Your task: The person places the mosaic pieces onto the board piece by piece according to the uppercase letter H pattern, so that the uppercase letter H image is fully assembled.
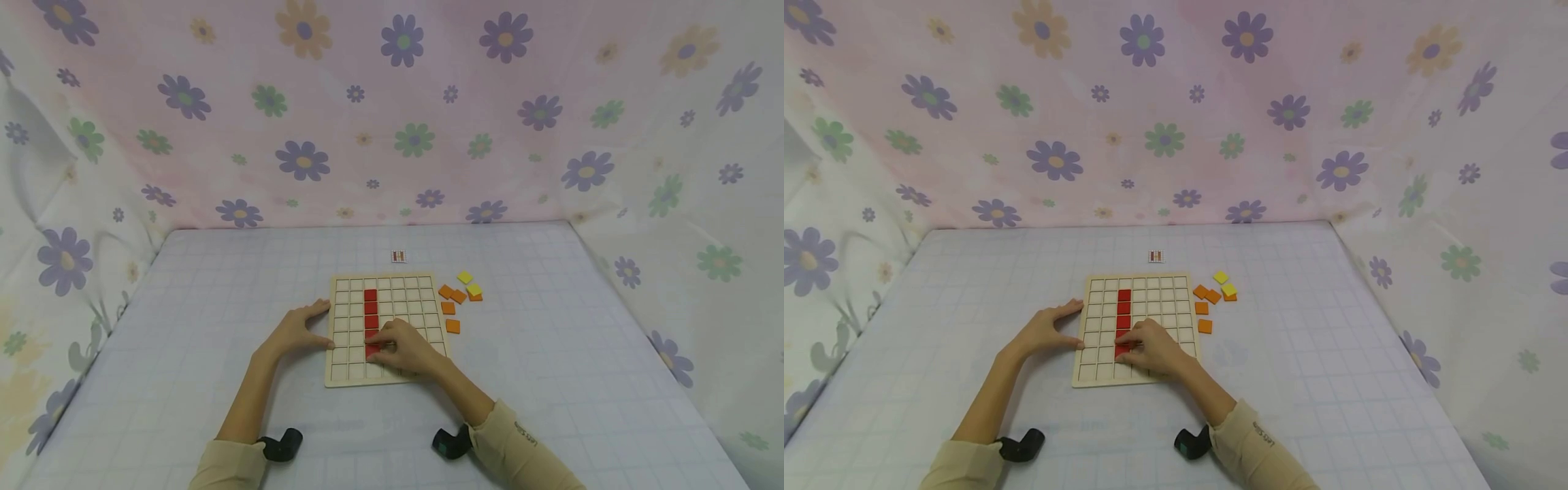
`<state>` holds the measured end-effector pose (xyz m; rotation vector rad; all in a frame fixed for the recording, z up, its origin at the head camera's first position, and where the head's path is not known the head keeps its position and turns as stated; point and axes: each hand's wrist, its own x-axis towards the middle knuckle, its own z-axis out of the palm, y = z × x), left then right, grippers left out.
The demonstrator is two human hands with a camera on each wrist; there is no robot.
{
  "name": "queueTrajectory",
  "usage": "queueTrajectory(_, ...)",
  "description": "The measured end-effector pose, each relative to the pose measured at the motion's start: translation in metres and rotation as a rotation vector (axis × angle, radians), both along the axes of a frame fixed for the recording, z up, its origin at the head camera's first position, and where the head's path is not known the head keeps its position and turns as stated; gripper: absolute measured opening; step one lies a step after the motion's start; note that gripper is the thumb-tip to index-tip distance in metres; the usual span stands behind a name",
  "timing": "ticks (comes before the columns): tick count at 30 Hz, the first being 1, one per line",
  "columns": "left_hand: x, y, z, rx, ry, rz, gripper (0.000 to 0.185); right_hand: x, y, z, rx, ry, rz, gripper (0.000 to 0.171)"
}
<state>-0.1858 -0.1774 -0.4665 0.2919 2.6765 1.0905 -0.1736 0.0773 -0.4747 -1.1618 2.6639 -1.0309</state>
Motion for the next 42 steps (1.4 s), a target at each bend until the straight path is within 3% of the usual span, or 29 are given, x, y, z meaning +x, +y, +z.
queueTrajectory(6, 0.0005, -0.0003, 0.0007, 0.01, 0.001, -0.003, 0.089, -0.0009, -0.0036, -0.0007, 0.005, 0.053, -0.015, 0.035)
queueTrajectory(15, 0.0018, 0.0002, 0.002, 0.005, 0.011, -0.008, 0.088, 0.0018, -0.0018, 0.003, 0.037, 0.009, -0.011, 0.04)
queueTrajectory(34, 0.0016, 0.001, 0.003, 0.009, 0.015, -0.009, 0.088, 0.0027, 0.0025, 0.0046, -0.029, -0.055, 0.007, 0.023)
queueTrajectory(42, 0.0007, -0.0001, 0.0015, 0.026, 0.008, -0.012, 0.089, 0.0014, 0.0007, 0.0047, -0.026, -0.004, 0.019, 0.022)
